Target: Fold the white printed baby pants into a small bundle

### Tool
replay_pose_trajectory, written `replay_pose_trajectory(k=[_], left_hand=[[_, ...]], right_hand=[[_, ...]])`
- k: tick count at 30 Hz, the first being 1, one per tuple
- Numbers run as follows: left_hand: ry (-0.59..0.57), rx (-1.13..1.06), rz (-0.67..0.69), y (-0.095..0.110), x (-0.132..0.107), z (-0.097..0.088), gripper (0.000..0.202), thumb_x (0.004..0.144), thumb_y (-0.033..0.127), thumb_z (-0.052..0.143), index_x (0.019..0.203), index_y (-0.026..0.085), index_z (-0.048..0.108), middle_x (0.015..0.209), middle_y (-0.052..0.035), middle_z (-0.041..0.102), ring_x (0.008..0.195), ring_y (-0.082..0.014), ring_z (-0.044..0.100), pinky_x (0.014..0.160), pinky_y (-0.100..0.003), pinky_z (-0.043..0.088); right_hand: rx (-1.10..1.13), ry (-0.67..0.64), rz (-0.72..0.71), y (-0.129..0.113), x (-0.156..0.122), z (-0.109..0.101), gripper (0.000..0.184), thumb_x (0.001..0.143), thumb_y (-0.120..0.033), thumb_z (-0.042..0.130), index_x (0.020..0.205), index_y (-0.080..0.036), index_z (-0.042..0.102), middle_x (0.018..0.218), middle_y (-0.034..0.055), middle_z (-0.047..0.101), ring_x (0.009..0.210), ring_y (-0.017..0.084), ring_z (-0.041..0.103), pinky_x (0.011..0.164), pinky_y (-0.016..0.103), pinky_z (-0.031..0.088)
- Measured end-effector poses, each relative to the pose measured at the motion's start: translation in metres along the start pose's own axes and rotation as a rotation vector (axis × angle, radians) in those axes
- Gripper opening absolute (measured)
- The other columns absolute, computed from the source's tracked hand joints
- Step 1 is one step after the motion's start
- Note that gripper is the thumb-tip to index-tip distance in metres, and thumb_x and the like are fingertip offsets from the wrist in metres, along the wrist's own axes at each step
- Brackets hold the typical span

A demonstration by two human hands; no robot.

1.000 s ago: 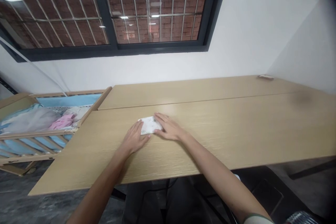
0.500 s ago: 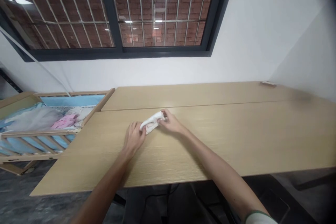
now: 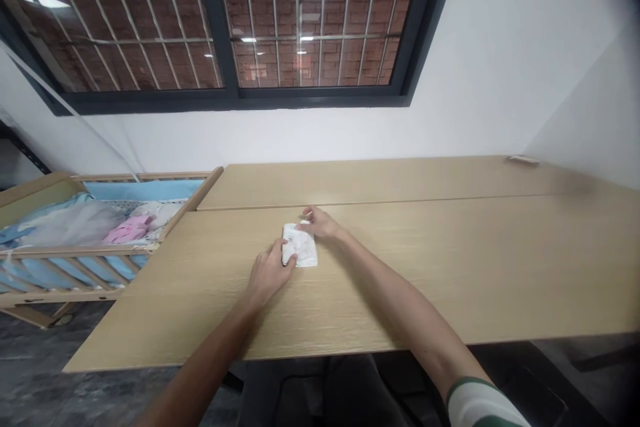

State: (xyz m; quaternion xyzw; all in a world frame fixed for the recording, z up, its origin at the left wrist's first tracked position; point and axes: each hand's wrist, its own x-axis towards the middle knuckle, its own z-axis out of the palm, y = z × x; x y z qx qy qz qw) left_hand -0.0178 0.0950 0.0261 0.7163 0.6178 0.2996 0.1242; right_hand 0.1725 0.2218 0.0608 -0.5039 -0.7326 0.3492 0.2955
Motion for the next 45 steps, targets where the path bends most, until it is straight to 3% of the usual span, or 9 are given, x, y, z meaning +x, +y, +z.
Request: replay_pose_trajectory(k=[3,7,11,14,19,23,27,38,45], left_hand=[[0.068,0.162,0.047,0.002,-0.002,-0.002,0.036,0.095,0.046,0.054,0.117,0.019,0.060,0.096,-0.0122,0.072,0.092,-0.0322,0.068,0.084,-0.043,0.048],[0.217,0.201,0.223,0.006,-0.009,-0.002,0.030,0.098,0.042,0.048,0.110,0.019,0.065,0.104,-0.0148,0.068,0.102,-0.0320,0.063,0.091,-0.045,0.049],[0.152,0.153,0.490,0.012,-0.018,0.004,0.029,0.095,0.030,0.049,0.117,0.020,0.065,0.114,-0.0130,0.068,0.106,-0.0280,0.064,0.094,-0.042,0.053],[0.012,0.234,0.520,0.016,-0.025,0.011,0.029,0.094,0.030,0.048,0.105,0.016,0.071,0.101,-0.0144,0.072,0.096,-0.0303,0.069,0.089,-0.044,0.056],[-0.063,0.281,0.490,0.022,-0.028,0.010,0.034,0.094,0.038,0.050,0.111,0.018,0.071,0.104,-0.0147,0.074,0.089,-0.0317,0.071,0.079,-0.045,0.060],[-0.053,0.267,0.506,0.024,-0.027,0.007,0.037,0.094,0.039,0.050,0.120,0.017,0.065,0.118,-0.0151,0.071,0.112,-0.0315,0.066,0.087,-0.043,0.060],[-0.015,0.260,0.511,0.021,-0.027,0.010,0.049,0.093,0.037,0.051,0.134,0.010,0.055,0.134,-0.0210,0.063,0.128,-0.0325,0.058,0.100,-0.046,0.055],[-0.009,0.254,0.496,0.017,-0.028,0.014,0.052,0.092,0.037,0.052,0.135,0.008,0.054,0.142,-0.0223,0.057,0.133,-0.0315,0.055,0.106,-0.044,0.052],[0.013,0.233,0.515,0.011,-0.028,0.019,0.053,0.093,0.036,0.050,0.140,0.011,0.051,0.143,-0.0211,0.056,0.135,-0.0298,0.054,0.106,-0.045,0.052]], right_hand=[[-0.077,0.027,-0.072,0.005,0.003,0.007,0.049,0.082,-0.037,0.076,0.120,-0.013,0.056,0.111,0.0130,0.068,0.094,0.021,0.066,0.079,0.032,0.054],[-0.213,0.044,-0.328,-0.011,-0.009,0.003,0.046,0.097,-0.041,0.056,0.135,-0.015,0.054,0.137,0.0172,0.059,0.125,0.026,0.058,0.105,0.043,0.046],[-0.334,-0.192,-0.564,-0.043,-0.042,0.002,0.060,0.104,-0.053,0.036,0.152,-0.018,0.042,0.159,0.0125,0.040,0.149,0.026,0.033,0.123,0.046,0.023],[-0.357,-0.434,-0.629,-0.055,-0.067,0.009,0.064,0.105,-0.056,0.027,0.158,-0.021,0.034,0.165,0.0056,0.026,0.154,0.023,0.020,0.126,0.043,0.011],[-0.288,-0.643,-0.541,-0.037,-0.074,0.015,0.062,0.105,-0.057,0.025,0.157,-0.025,0.037,0.163,0.0000,0.031,0.154,0.019,0.021,0.127,0.036,0.011],[-0.225,-0.607,-0.454,-0.019,-0.056,0.005,0.056,0.104,-0.056,0.035,0.154,-0.030,0.042,0.162,-0.0017,0.034,0.153,0.020,0.025,0.127,0.039,0.013],[-0.292,-0.566,-0.468,-0.008,-0.037,-0.003,0.058,0.104,-0.055,0.034,0.155,-0.028,0.040,0.165,0.0002,0.026,0.155,0.022,0.017,0.127,0.043,0.004],[-0.425,-0.460,-0.454,0.015,0.003,0.001,0.065,0.105,-0.056,0.028,0.160,-0.023,0.026,0.168,0.0018,0.016,0.156,0.022,0.010,0.127,0.038,0.003],[-0.447,-0.418,-0.349,0.018,0.016,-0.006,0.071,0.103,-0.061,0.022,0.160,-0.019,0.030,0.166,0.0046,0.021,0.156,0.024,0.013,0.127,0.039,0.006]])
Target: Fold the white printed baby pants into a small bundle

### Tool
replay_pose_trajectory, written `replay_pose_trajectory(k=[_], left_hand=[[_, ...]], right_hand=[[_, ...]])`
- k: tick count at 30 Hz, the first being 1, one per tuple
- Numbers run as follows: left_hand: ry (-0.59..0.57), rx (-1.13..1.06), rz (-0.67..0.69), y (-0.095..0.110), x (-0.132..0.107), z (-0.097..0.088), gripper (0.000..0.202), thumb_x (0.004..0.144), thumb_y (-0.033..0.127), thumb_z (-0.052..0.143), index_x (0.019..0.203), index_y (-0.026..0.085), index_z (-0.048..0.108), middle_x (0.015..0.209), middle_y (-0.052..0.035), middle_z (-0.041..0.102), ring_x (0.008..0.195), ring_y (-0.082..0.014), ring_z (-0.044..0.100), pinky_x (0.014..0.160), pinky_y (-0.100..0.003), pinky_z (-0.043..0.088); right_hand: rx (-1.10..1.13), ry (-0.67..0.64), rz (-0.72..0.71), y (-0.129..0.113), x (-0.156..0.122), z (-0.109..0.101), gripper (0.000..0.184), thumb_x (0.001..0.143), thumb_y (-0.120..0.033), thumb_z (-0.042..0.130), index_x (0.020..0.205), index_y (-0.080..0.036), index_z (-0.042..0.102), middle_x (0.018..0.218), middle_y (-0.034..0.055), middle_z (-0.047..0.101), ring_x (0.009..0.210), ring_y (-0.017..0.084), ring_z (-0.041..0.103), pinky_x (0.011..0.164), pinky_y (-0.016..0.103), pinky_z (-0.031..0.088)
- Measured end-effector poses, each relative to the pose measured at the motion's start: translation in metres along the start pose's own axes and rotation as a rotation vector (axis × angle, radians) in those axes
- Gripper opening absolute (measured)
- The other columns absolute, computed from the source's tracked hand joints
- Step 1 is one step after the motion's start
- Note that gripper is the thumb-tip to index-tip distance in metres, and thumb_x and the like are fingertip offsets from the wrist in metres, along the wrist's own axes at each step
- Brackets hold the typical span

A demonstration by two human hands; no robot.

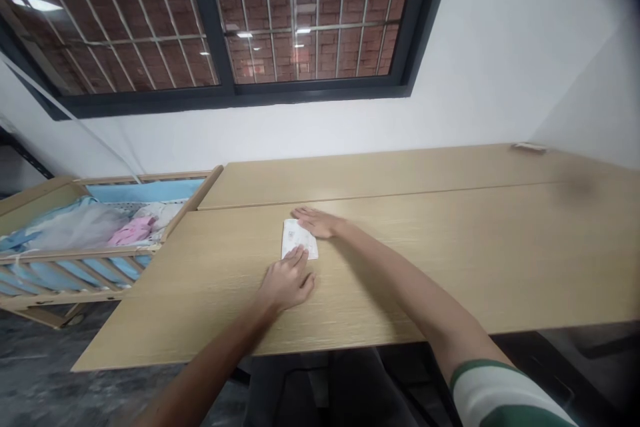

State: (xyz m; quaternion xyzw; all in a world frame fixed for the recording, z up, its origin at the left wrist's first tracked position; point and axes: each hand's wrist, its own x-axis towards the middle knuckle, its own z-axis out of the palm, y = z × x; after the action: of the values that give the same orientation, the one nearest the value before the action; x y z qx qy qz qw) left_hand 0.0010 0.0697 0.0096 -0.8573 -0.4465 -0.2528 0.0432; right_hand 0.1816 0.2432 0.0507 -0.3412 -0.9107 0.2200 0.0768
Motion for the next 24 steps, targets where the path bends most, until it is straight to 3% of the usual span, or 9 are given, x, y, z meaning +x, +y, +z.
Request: replay_pose_trajectory(k=[4,7,9,12,15,17,20,24], left_hand=[[0.024,-0.008,0.020,-0.001,0.000,0.002,0.049,0.094,0.034,0.051,0.137,0.013,0.053,0.143,-0.0197,0.057,0.134,-0.0288,0.054,0.106,-0.043,0.052],[0.091,-0.050,0.014,-0.004,0.002,-0.001,0.042,0.095,0.031,0.050,0.134,0.016,0.055,0.141,-0.0155,0.060,0.132,-0.0263,0.055,0.108,-0.042,0.049],[0.158,-0.064,-0.072,-0.008,0.005,-0.007,0.035,0.096,0.031,0.051,0.128,0.019,0.057,0.133,-0.0124,0.065,0.126,-0.0266,0.058,0.107,-0.044,0.048],[0.221,-0.020,-0.354,-0.018,0.011,-0.017,0.023,0.097,0.035,0.050,0.109,0.020,0.061,0.110,-0.0116,0.070,0.106,-0.0282,0.063,0.096,-0.045,0.049],[0.130,0.053,-0.584,-0.028,0.017,-0.024,0.027,0.098,0.041,0.047,0.094,0.019,0.061,0.098,-0.0125,0.069,0.101,-0.0297,0.063,0.092,-0.043,0.047],[0.019,0.072,-0.646,-0.033,0.020,-0.026,0.033,0.099,0.045,0.044,0.088,0.019,0.061,0.098,-0.0147,0.069,0.103,-0.0320,0.062,0.091,-0.043,0.045],[-0.089,0.034,-0.652,-0.038,0.027,-0.028,0.040,0.099,0.048,0.041,0.080,0.018,0.061,0.094,-0.0162,0.071,0.097,-0.0323,0.065,0.085,-0.040,0.045],[-0.167,-0.071,-0.600,-0.038,0.034,-0.031,0.032,0.095,0.046,0.050,0.082,0.019,0.061,0.088,-0.0116,0.072,0.085,-0.0268,0.068,0.073,-0.032,0.044]], right_hand=[[-0.053,0.035,0.104,0.003,0.002,0.000,0.074,0.103,-0.060,0.015,0.159,-0.014,0.031,0.166,0.0082,0.023,0.155,0.023,0.014,0.126,0.038,0.007],[-0.098,0.150,0.188,0.001,0.000,-0.002,0.073,0.103,-0.057,0.017,0.158,-0.011,0.033,0.166,0.0119,0.024,0.155,0.025,0.015,0.126,0.039,0.008],[-0.084,0.268,0.213,-0.004,-0.004,-0.003,0.070,0.104,-0.055,0.018,0.156,-0.012,0.037,0.164,0.0144,0.029,0.154,0.026,0.021,0.124,0.041,0.013],[-0.018,0.433,0.209,-0.012,-0.009,-0.003,0.060,0.105,-0.050,0.025,0.146,-0.014,0.049,0.149,0.0182,0.050,0.141,0.028,0.042,0.118,0.042,0.027],[0.078,0.494,0.202,-0.021,-0.012,0.001,0.043,0.101,-0.040,0.042,0.128,-0.013,0.062,0.125,0.0168,0.063,0.118,0.025,0.057,0.105,0.039,0.040],[0.157,0.487,0.202,-0.026,-0.012,0.006,0.031,0.096,-0.034,0.053,0.114,-0.013,0.067,0.115,0.0143,0.065,0.105,0.022,0.060,0.097,0.036,0.045],[0.278,0.489,0.267,-0.031,-0.012,0.014,0.018,0.086,-0.027,0.065,0.098,-0.013,0.068,0.102,0.0107,0.066,0.091,0.019,0.059,0.085,0.032,0.047],[0.367,0.497,0.350,-0.043,-0.017,0.020,0.020,0.081,-0.025,0.070,0.094,-0.013,0.062,0.084,0.0043,0.063,0.077,0.015,0.055,0.070,0.025,0.046]])
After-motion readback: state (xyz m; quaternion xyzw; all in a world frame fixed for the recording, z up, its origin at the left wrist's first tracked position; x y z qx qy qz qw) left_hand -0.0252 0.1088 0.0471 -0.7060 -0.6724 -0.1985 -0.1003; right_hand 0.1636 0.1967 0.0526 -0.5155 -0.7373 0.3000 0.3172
